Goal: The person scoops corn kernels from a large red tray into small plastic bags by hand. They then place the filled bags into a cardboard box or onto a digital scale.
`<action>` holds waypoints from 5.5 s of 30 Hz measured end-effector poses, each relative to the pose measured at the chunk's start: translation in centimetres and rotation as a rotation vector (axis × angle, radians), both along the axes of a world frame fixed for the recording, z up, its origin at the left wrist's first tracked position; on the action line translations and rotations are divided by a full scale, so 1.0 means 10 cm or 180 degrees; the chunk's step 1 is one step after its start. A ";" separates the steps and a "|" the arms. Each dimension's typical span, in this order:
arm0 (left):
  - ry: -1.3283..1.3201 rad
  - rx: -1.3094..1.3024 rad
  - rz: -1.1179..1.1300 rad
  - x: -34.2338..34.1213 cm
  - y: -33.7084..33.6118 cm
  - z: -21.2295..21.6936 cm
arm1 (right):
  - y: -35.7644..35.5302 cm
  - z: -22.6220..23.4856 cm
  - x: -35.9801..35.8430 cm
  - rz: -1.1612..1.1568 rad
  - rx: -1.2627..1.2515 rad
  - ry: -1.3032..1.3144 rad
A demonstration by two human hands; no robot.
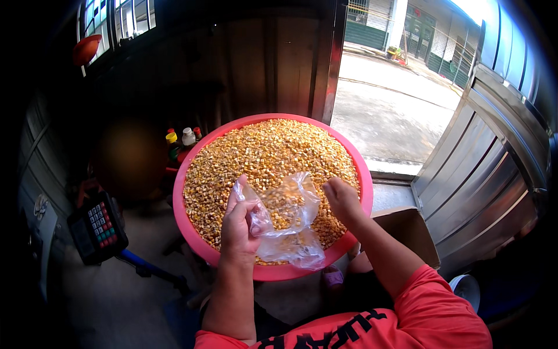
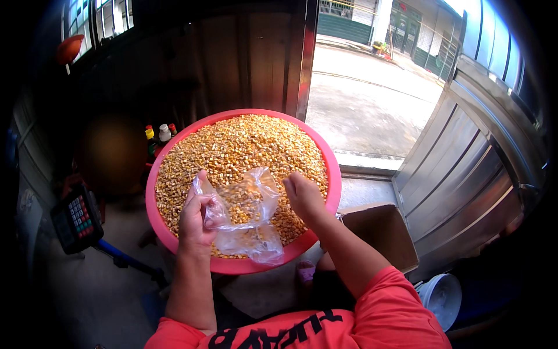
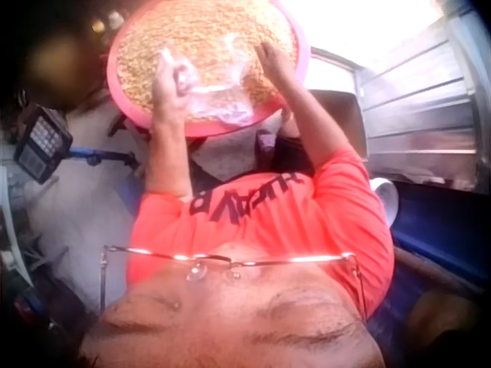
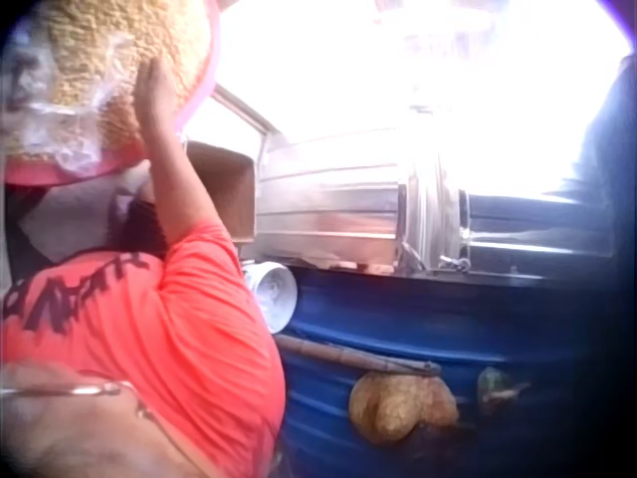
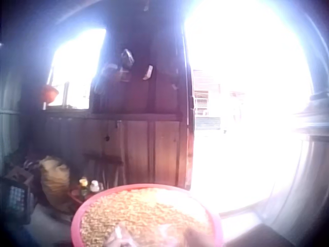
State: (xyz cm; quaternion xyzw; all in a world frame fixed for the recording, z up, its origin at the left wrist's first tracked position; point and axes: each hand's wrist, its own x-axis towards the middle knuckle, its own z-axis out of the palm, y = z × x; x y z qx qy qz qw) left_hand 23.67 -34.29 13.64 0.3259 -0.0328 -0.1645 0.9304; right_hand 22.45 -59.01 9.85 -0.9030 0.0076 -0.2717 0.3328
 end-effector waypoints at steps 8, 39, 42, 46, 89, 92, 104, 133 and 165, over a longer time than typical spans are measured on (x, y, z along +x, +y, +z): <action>-0.0083 0.0092 0.0101 0.01 -0.02 -0.03 | 0.91 0.81 0.08 0.0959 0.0795 -0.0230; 0.0002 0.0268 0.0139 -0.02 -0.04 0.04 | 0.08 -0.17 -0.24 0.0010 -0.1517 0.0696; 0.0021 0.0256 0.0131 -0.02 -0.03 0.05 | 0.13 -0.13 -0.25 0.0011 -0.1253 0.0982; 0.0020 0.0197 0.0119 -0.02 0.00 0.04 | 0.14 -0.12 -0.22 -0.0032 -0.1197 0.0981; 0.0006 0.0380 0.0308 -0.05 -0.04 0.08 | 0.02 -0.01 -0.29 0.0501 -0.0757 0.1185; -0.0032 0.0394 0.0285 -0.05 -0.04 0.06 | 0.24 0.07 -0.27 0.0373 -0.1029 0.1513; 0.0065 0.0224 0.0198 -0.01 0.00 0.03 | 0.12 -0.09 -0.09 0.0115 -0.0339 0.0506; 0.0156 0.0229 0.0231 -0.03 0.04 0.05 | 0.13 -0.02 -0.24 0.0118 -0.0538 -0.0064; -0.0151 0.0100 0.0282 0.02 0.06 -0.08 | 1.08 0.15 0.07 0.1342 0.0738 0.0110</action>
